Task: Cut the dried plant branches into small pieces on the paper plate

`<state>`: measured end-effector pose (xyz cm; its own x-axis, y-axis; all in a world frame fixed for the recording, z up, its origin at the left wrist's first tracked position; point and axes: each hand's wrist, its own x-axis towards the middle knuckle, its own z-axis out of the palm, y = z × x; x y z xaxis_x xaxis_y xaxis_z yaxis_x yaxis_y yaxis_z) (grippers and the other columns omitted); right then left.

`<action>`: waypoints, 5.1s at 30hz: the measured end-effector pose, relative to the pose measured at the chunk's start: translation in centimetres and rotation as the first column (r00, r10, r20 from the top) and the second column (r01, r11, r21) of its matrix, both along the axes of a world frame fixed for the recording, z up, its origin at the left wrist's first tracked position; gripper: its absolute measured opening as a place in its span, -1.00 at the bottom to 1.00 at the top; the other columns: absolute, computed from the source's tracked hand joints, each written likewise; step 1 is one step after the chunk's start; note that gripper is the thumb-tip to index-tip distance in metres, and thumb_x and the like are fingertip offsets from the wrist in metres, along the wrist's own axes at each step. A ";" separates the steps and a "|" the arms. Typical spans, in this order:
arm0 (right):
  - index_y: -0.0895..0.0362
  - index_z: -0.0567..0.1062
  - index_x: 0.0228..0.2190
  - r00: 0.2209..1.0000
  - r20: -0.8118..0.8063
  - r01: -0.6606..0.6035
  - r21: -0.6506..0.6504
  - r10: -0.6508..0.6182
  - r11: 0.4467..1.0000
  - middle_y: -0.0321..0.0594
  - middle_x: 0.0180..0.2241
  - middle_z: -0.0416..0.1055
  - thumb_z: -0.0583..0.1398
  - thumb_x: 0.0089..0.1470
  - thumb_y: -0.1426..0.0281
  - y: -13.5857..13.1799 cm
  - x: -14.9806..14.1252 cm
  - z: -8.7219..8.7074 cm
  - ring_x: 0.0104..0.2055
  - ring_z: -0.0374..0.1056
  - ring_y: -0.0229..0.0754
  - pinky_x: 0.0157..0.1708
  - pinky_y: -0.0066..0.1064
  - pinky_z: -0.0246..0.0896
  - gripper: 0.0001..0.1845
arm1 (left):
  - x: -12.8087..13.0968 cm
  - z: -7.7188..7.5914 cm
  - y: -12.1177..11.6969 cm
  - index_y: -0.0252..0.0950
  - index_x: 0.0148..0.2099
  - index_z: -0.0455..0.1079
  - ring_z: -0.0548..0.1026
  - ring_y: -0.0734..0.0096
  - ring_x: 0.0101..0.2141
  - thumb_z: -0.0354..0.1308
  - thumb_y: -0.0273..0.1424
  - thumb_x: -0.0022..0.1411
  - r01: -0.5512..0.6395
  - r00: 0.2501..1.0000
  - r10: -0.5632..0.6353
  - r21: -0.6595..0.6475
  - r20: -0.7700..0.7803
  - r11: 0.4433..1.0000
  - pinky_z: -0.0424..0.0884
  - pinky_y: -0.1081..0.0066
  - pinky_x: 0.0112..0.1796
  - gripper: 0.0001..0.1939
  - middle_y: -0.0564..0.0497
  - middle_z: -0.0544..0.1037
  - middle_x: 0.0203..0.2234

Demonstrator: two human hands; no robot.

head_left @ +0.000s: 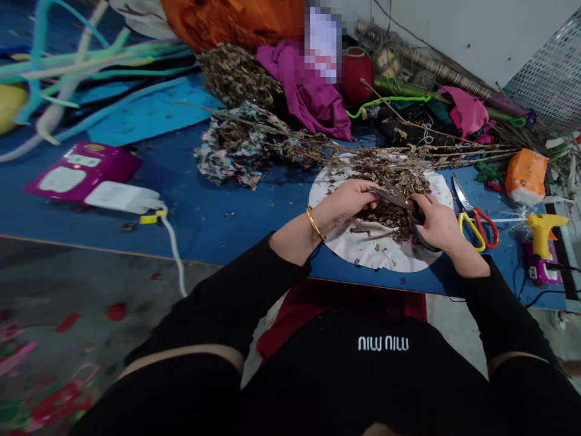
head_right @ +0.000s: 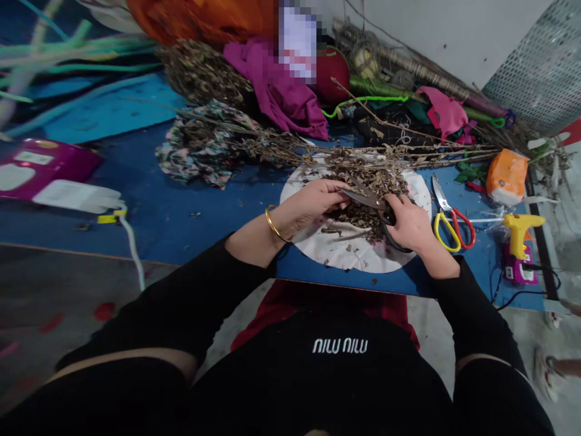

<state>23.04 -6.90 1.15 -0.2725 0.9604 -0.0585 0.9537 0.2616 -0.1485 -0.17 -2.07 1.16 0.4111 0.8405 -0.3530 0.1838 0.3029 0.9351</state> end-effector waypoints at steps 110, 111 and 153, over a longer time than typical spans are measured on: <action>0.16 0.37 0.19 0.998 0.059 -0.013 -0.009 0.013 1.000 0.04 0.07 0.45 0.11 0.09 0.32 -0.1 -0.1 -0.3 -0.09 0.45 0.06 -0.23 -0.25 0.28 -0.39 | 0.1 0.0 -0.2 -0.32 -0.37 0.44 0.17 0.64 -0.68 0.07 -0.52 0.36 0.036 0.999 -0.035 0.031 -0.024 0.999 0.07 0.55 -0.65 -0.78 0.14 0.34 -0.62; 0.17 0.37 0.18 0.998 0.058 -0.016 -0.016 0.017 1.000 0.05 0.07 0.45 0.11 0.10 0.31 -0.1 -0.1 -0.3 -0.08 0.45 0.07 -0.23 -0.25 0.27 -0.39 | 0.1 0.0 -0.2 -0.32 -0.35 0.45 0.16 0.64 -0.68 0.07 -0.51 0.36 0.045 0.998 -0.044 0.029 -0.037 0.999 0.05 0.55 -0.66 -0.78 0.14 0.34 -0.62; 0.17 0.38 0.17 1.000 0.026 -0.004 0.028 0.004 1.000 0.06 0.04 0.47 0.06 0.16 0.29 -0.1 0.2 -0.5 -0.14 0.44 0.05 -0.26 -0.25 0.24 -0.43 | -1.1 -0.8 0.7 -0.31 -0.38 0.46 0.19 0.59 -0.66 0.09 -0.44 0.31 0.047 0.996 -0.035 0.141 -0.085 0.989 0.12 0.53 -0.59 -0.79 0.15 0.28 -0.67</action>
<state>23.20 -7.04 0.66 -0.2750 0.9607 -0.0387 0.9561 0.2690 -0.1166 -1.25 -1.33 0.35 0.4209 0.8676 -0.2647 0.2715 0.1579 0.9494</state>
